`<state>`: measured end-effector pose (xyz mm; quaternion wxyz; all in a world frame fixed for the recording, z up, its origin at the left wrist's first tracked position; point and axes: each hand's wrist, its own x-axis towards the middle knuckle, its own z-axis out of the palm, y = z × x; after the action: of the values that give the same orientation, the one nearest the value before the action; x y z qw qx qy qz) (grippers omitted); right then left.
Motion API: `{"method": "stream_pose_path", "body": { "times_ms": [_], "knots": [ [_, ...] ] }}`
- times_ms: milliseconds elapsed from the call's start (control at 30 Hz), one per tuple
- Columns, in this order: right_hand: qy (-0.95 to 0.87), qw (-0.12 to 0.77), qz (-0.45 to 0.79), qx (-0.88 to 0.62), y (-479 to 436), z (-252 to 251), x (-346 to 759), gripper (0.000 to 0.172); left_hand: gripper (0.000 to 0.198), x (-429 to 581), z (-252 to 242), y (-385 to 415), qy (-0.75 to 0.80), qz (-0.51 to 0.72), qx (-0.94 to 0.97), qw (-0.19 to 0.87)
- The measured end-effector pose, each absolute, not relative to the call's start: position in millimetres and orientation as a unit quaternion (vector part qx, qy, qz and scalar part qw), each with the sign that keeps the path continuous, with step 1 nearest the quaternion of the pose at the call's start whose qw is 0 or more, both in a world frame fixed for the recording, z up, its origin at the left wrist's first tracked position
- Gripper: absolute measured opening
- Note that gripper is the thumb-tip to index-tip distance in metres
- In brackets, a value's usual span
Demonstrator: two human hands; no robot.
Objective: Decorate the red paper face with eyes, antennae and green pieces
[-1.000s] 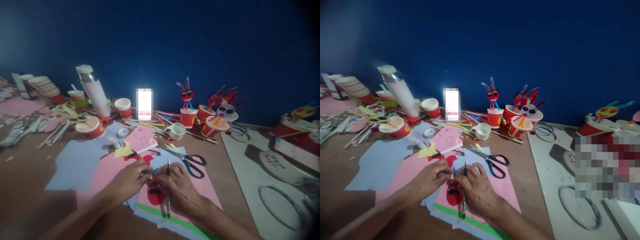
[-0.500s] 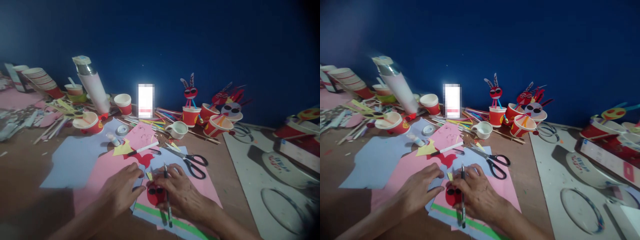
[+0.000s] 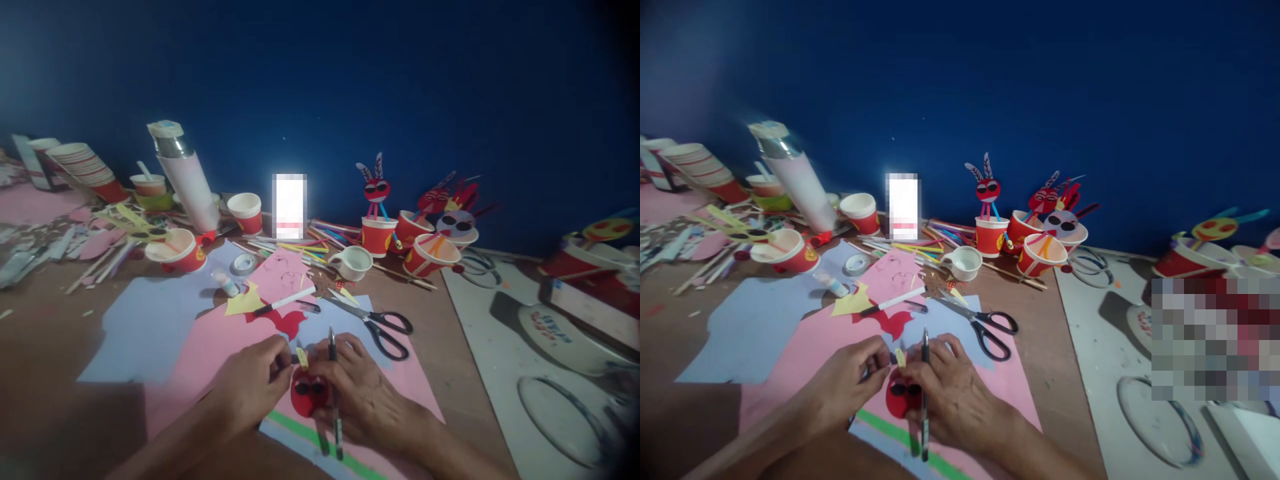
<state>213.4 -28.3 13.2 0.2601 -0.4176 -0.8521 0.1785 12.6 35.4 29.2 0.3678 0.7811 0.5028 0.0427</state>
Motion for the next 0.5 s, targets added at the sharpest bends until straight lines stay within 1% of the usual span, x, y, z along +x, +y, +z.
{"method": "stream_pose_path", "body": {
  "times_ms": [100,267,400,500],
  "knots": [
    [-0.829,0.307,0.202,-0.423,-28,15,213,0.033,0.008,14,30,35,0.517,0.083,0.734,0.432],
    [-0.772,0.345,0.271,-0.460,-28,13,211,0.023,0.006,20,24,31,0.519,0.160,0.659,0.521],
    [-0.725,0.371,0.315,-0.488,-29,10,208,0.027,0.010,27,25,27,0.502,0.182,0.626,0.569],
    [-0.708,0.380,0.328,-0.497,-30,10,207,0.029,0.011,30,27,26,0.493,0.195,0.618,0.581]
  ]
}}
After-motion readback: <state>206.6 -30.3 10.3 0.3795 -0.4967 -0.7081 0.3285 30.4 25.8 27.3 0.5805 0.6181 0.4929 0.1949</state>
